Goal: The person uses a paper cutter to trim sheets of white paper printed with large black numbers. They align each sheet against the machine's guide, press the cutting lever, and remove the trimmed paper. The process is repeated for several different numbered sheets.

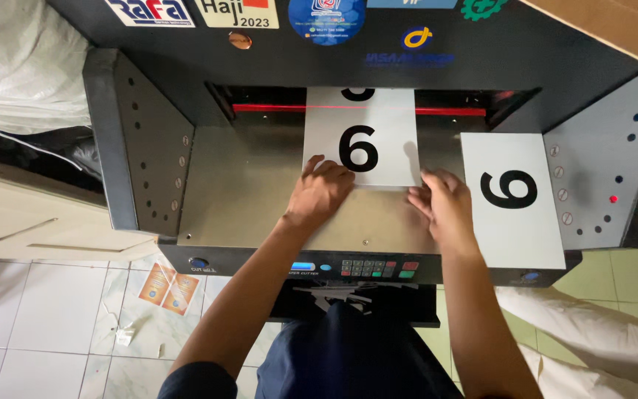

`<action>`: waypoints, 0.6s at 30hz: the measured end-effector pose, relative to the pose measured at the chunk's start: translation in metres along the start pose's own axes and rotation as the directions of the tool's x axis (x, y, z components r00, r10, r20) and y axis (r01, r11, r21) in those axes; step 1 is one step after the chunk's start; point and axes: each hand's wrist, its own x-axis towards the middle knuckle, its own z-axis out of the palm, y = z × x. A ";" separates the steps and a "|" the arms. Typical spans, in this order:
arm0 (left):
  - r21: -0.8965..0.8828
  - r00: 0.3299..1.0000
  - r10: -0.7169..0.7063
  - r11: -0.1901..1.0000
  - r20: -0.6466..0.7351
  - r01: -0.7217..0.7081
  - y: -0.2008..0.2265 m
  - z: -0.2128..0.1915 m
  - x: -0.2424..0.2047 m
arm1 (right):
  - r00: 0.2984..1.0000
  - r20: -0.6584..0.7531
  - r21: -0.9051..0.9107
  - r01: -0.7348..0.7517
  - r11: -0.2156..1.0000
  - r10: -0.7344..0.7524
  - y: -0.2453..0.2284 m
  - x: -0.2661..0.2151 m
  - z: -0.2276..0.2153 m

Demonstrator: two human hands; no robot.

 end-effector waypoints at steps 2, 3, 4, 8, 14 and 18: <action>-0.005 1.000 -0.012 1.000 -0.007 0.012 0.001 0.001 -0.001 | 1.000 -0.012 -0.107 0.005 0.994 -0.007 0.006 0.022 -0.001; -0.010 0.999 -0.026 1.000 -0.019 0.026 0.002 -0.001 -0.002 | 1.000 -0.004 -0.163 0.022 0.986 -0.023 0.007 0.028 0.000; -0.015 0.999 -0.041 0.999 -0.031 0.041 0.004 -0.002 -0.003 | 0.999 0.007 -0.221 0.038 0.975 -0.038 0.009 0.033 0.002; -0.047 0.992 -0.114 0.993 -0.051 0.112 0.016 -0.015 -0.012 | 0.999 0.013 -0.261 0.045 0.964 -0.043 0.037 0.066 -0.005; -0.390 0.789 -0.566 0.800 -0.238 0.456 0.090 -0.081 -0.048 | 0.995 -0.082 -0.076 -0.064 0.995 0.057 0.037 -0.003 0.014; -0.737 0.217 -0.760 -0.450 0.612 0.503 0.132 -0.115 -0.062 | 0.957 -0.091 -0.015 -0.278 0.960 0.276 0.074 -0.077 0.026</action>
